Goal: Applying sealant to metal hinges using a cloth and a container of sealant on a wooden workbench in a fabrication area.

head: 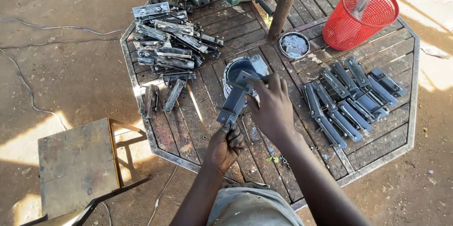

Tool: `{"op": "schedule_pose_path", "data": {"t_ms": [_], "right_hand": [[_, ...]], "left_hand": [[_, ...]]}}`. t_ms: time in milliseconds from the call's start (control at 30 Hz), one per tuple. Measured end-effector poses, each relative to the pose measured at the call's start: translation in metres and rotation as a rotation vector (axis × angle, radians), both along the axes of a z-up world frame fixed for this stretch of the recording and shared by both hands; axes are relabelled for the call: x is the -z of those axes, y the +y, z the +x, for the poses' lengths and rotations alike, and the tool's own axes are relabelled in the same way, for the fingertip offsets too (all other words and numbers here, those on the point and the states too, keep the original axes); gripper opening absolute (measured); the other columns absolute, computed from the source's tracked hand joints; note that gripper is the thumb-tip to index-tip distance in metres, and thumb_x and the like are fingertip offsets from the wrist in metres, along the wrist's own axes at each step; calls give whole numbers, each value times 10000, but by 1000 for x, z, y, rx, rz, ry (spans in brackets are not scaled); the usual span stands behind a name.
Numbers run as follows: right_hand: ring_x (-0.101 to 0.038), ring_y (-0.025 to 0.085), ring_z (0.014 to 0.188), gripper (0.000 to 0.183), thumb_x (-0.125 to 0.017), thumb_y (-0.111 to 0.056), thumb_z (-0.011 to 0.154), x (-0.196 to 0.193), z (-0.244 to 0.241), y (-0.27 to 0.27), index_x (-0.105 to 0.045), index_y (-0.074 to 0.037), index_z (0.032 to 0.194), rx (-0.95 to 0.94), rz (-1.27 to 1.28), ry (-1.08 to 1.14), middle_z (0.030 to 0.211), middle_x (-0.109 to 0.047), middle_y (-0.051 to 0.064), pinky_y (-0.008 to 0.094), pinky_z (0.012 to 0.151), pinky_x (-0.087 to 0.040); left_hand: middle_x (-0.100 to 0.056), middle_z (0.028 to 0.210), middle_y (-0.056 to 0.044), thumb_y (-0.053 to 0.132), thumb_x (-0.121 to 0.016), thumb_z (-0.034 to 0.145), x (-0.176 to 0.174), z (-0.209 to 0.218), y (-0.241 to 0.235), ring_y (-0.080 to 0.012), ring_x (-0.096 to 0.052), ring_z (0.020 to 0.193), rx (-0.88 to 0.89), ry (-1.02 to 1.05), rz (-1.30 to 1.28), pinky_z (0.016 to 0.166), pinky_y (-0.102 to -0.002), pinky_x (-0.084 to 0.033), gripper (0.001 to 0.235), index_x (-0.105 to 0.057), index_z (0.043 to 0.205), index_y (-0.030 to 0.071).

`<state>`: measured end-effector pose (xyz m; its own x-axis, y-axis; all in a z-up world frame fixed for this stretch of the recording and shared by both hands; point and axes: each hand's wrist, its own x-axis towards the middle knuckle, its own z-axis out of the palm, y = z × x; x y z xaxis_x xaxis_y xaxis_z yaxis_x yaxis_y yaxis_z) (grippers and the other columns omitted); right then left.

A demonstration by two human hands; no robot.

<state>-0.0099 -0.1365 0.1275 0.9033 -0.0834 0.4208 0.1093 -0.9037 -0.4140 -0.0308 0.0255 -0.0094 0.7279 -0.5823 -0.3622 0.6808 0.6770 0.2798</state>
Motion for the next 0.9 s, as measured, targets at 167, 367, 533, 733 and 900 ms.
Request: {"op": "schedule_pose_path", "data": {"t_ms": [167, 367, 533, 733, 900], "right_hand": [[-527, 315, 953, 365, -748, -289, 871, 11, 29, -11, -729, -187, 1222, -44, -227, 134, 1032, -563, 106, 394, 730, -500], [-628, 296, 911, 182, -738, -373, 869, 46, 49, -31, -760, -231, 982, -104, -347, 334, 933, -644, 41, 378, 731, -550], [-731, 353, 878, 175, -695, -418, 905, 44, 29, -39, -694, -248, 945, -92, -185, 710, 917, -733, 39, 484, 768, -589], [-702, 435, 732, 157, -727, -248, 884, 82, 3, -27, -668, -103, 875, -74, 286, 549, 690, -712, 149, 526, 651, -521], [-707, 278, 605, 196, -738, -253, 912, 104, -9, 3, -671, -108, 799, 109, 515, 478, 594, -696, 76, 378, 610, -517]], "left_hand": [[-277, 737, 89, 194, -401, 1099, 17, -8, 0, -49, -346, 596, 39, -48, 121, 630, -226, -309, 158, -475, 975, 130], [-259, 760, 79, 222, -443, 1104, -19, -10, 9, -62, -348, 616, 92, -124, 457, 618, -253, -317, 178, -492, 987, 97], [-428, 796, -23, 288, -444, 1104, -42, 20, 35, -86, -431, 652, 113, -253, 900, 628, -285, -368, 256, -573, 1051, 73], [-468, 808, -66, 249, -382, 1103, -4, 50, 39, -144, -509, 625, -23, -206, 1110, 600, -356, -431, 301, -577, 1118, 21], [-654, 996, -159, 682, -368, 1017, -24, 16, 8, -270, -722, 818, 341, 115, 851, 705, -405, -586, 749, -589, 1237, 1]]}}
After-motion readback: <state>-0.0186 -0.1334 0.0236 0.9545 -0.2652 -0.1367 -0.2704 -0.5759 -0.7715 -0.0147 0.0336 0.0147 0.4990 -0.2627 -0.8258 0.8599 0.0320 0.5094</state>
